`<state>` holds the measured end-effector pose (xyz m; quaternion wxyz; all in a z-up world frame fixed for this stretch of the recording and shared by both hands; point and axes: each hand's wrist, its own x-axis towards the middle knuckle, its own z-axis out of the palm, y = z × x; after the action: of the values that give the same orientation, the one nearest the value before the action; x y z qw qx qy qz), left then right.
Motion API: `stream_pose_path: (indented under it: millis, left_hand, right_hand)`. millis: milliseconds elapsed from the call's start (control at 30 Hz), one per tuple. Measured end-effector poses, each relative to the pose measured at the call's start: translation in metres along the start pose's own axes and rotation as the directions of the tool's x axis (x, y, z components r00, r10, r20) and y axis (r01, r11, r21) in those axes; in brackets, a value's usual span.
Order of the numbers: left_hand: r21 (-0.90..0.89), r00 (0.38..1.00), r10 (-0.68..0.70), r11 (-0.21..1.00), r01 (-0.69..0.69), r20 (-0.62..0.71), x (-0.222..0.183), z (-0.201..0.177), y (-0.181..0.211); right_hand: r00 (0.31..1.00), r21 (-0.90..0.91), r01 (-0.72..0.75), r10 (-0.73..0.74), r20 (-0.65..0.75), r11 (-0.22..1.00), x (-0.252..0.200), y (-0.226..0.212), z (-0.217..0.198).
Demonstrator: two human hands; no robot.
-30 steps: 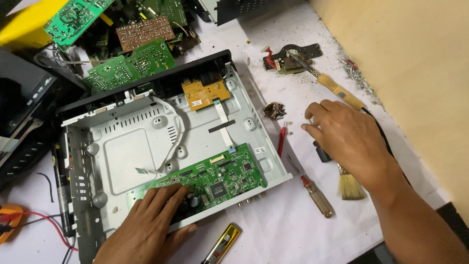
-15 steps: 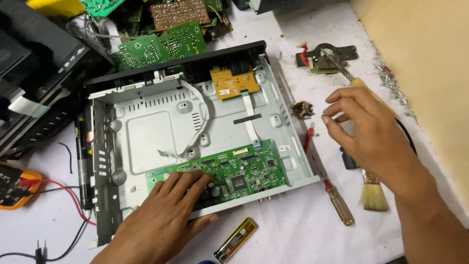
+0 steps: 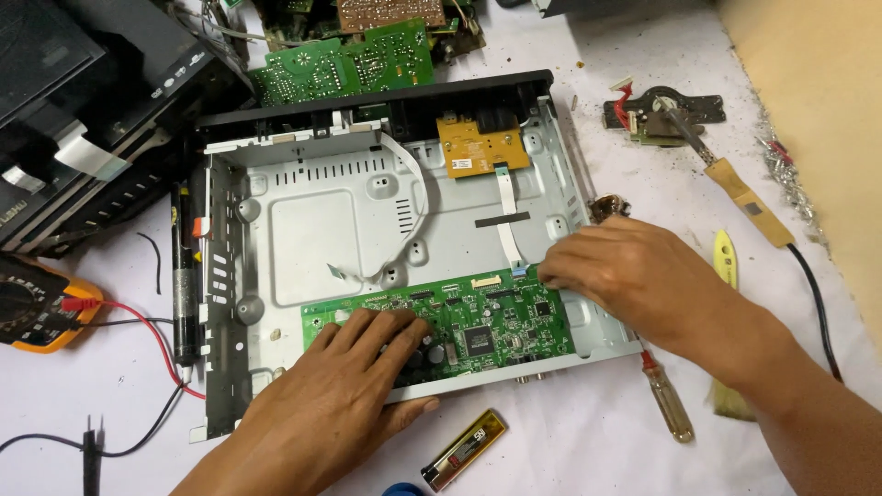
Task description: The person works on an opened audio-video receiver chassis on a repair bench. They press and reseat the green main circuit board, lift and inspect a separate board, then position a power supply board into the chassis and route its ribbon cable, finally using a screwdriver on the assembly.
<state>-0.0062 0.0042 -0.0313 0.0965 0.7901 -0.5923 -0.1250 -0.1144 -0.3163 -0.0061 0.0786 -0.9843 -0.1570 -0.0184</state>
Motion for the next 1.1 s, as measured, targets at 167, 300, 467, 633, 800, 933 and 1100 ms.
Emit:
stream_pose_path:
  millis: [167,300,467,633,800,933,1100]
  left_hand:
    - [-0.061,0.999,-0.008,0.998,0.011,0.045,0.002,-0.008,0.001]
    - [-0.067,0.998,-0.012,0.998,0.016,0.066,0.002,-0.011,0.002]
    - [-0.054,1.0,-0.002,0.999,0.003,0.027,0.002,-0.011,0.003]
    - [-0.072,0.999,0.003,0.997,0.0,0.04,0.001,-0.013,0.003]
    - [-0.092,1.0,0.003,0.996,-0.001,0.02,0.0,-0.017,0.005]
    - [-0.112,1.0,-0.009,0.994,0.012,0.025,0.0,-0.019,0.006]
    - [-0.113,0.998,-0.023,0.993,0.03,0.065,0.0,-0.018,0.005]
  right_hand:
    - [0.994,-0.161,0.045,-0.061,-0.094,0.986,-0.005,-0.004,0.004]
    - [0.99,-0.14,0.025,-0.044,-0.137,0.99,-0.002,-0.009,0.003]
    - [0.98,-0.177,0.078,-0.109,-0.17,0.981,-0.003,-0.009,0.003]
    - [0.963,-0.226,0.132,-0.178,-0.2,0.965,-0.002,-0.009,0.005]
    - [0.966,-0.258,0.161,-0.206,-0.156,0.953,-0.005,-0.008,0.008]
    - [0.973,-0.231,0.174,-0.204,-0.11,0.957,-0.01,-0.003,0.009]
    - [0.968,-0.216,0.194,-0.222,-0.118,0.957,-0.01,-0.001,0.005]
